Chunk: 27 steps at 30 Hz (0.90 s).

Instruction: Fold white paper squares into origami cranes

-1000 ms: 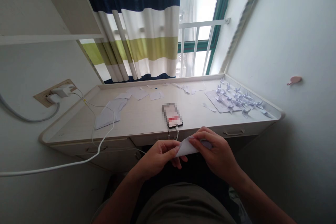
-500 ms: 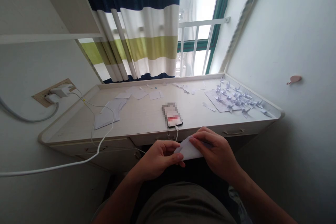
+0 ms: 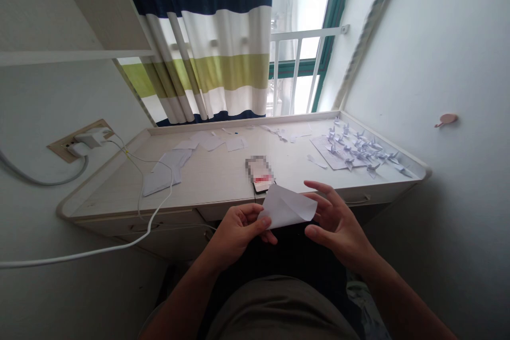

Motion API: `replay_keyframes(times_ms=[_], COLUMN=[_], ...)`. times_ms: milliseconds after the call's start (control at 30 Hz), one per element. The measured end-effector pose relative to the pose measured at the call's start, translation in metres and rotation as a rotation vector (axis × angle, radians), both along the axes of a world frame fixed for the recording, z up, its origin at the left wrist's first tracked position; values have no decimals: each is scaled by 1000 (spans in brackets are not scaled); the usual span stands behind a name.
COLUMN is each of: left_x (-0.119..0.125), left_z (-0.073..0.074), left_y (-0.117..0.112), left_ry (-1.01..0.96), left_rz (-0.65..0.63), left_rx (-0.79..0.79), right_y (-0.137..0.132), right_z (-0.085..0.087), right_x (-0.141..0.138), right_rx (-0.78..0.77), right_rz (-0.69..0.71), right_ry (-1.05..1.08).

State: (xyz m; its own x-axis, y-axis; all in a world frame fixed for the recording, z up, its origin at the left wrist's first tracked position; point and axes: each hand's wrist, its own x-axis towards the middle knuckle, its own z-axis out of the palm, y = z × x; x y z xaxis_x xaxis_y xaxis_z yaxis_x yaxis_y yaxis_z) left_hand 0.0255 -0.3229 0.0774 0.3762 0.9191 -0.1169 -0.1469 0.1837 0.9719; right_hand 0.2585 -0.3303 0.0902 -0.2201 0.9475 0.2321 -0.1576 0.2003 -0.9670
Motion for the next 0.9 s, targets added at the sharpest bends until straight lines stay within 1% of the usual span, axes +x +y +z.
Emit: replay_keyframes(times_ms=[67,167,300,433,667,767,900], left_x=[2,4,5,5,7,9,12], left_z=[2,4,4,1,3,5,5], left_y=[0,-1,-2,-2,-4,-6,-7], left_ry=[-15,-21,-38,-59,-24,-8,-8], left_rz=[7,-26,-91,-117,-159,-181,-189], left_rx=[-11,-25,-25,-23,0,26,47], right_y=[-2,-2,0,2,2,2,2], right_z=[-2,-5,-5,-5,-5,-3,0], right_x=[-3,-8,-12,-15,-23,-28,-31], right_rx=[-51,-90,-58,-33,3,-11,-14], right_rz=[19,-39,-97,-155,-331,-359,-361], right_ry=[26,35,53,53,-59,-54,-38])
